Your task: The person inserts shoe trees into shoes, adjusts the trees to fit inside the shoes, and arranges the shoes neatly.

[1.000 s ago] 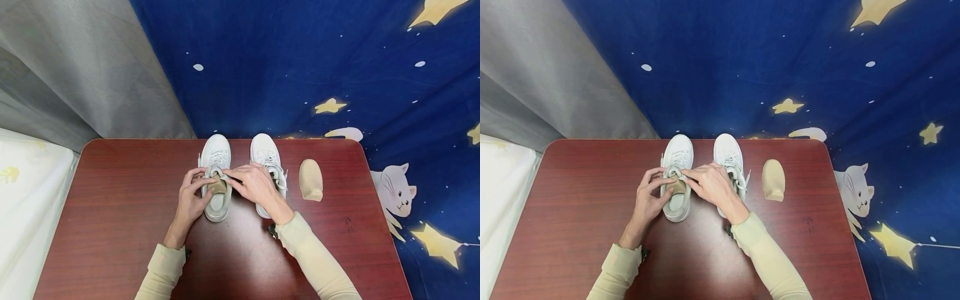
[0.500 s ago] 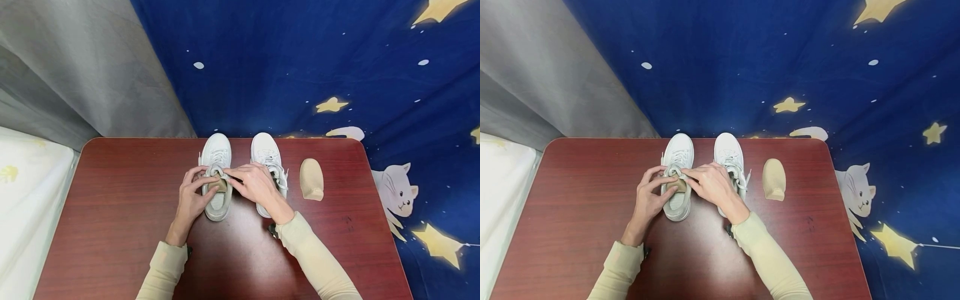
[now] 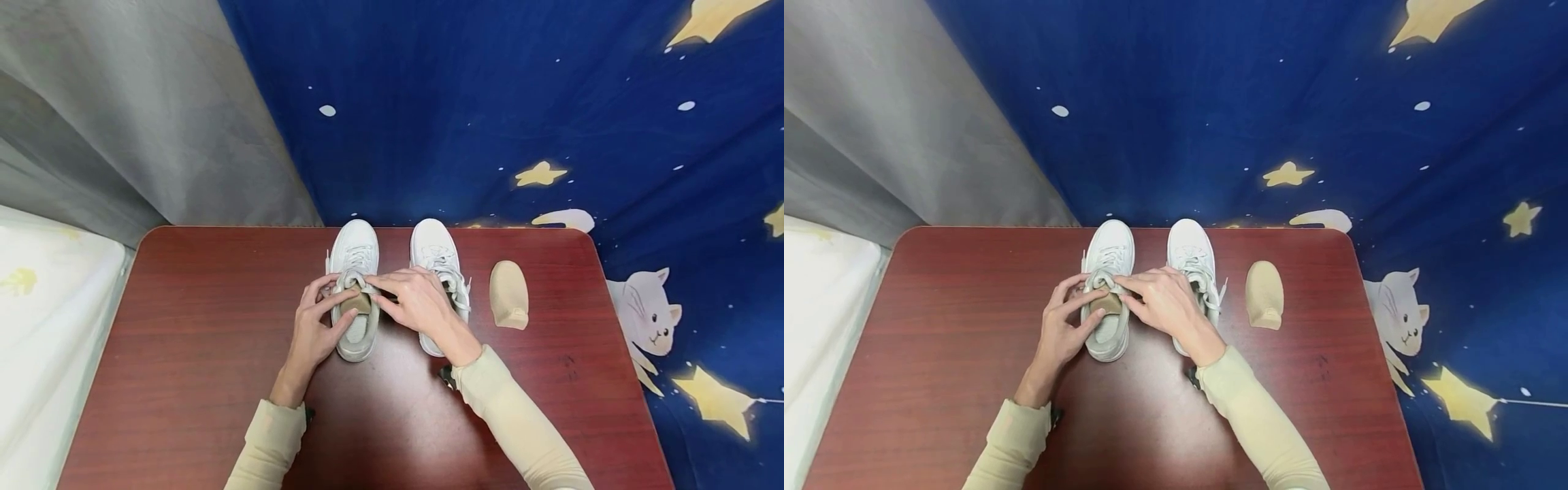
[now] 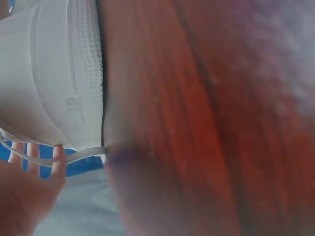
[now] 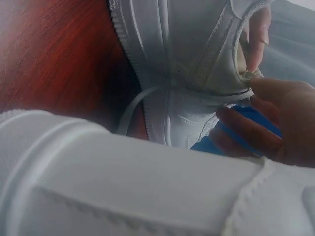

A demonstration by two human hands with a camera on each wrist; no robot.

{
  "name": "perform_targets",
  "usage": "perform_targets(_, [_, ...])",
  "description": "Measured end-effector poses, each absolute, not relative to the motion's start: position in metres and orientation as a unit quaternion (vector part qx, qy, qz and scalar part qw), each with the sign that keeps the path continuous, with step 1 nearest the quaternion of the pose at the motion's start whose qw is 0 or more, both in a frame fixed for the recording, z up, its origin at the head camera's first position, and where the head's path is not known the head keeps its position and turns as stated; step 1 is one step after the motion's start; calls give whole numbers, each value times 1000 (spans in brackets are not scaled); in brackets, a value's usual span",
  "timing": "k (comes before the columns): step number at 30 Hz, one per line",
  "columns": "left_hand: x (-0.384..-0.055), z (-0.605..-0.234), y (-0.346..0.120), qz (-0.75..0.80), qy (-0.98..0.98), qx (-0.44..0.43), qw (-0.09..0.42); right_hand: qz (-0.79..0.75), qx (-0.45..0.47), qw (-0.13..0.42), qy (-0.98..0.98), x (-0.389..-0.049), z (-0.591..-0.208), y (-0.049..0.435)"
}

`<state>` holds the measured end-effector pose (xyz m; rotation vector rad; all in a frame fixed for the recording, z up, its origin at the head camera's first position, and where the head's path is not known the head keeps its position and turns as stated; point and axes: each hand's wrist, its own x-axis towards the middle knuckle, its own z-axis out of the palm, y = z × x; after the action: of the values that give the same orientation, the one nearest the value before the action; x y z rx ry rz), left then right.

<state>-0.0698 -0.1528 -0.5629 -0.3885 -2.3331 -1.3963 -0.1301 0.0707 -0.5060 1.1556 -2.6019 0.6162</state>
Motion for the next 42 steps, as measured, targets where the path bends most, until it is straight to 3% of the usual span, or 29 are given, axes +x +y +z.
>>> perform_targets(33, [-55,-539,-150,-425,-860,-136,248,164,368,68,-913,-127,-488,94])
perform_targets(42, [-54,-532,-144,-406,-873,-172,208,166,365,60,-914,-128,-487,111])
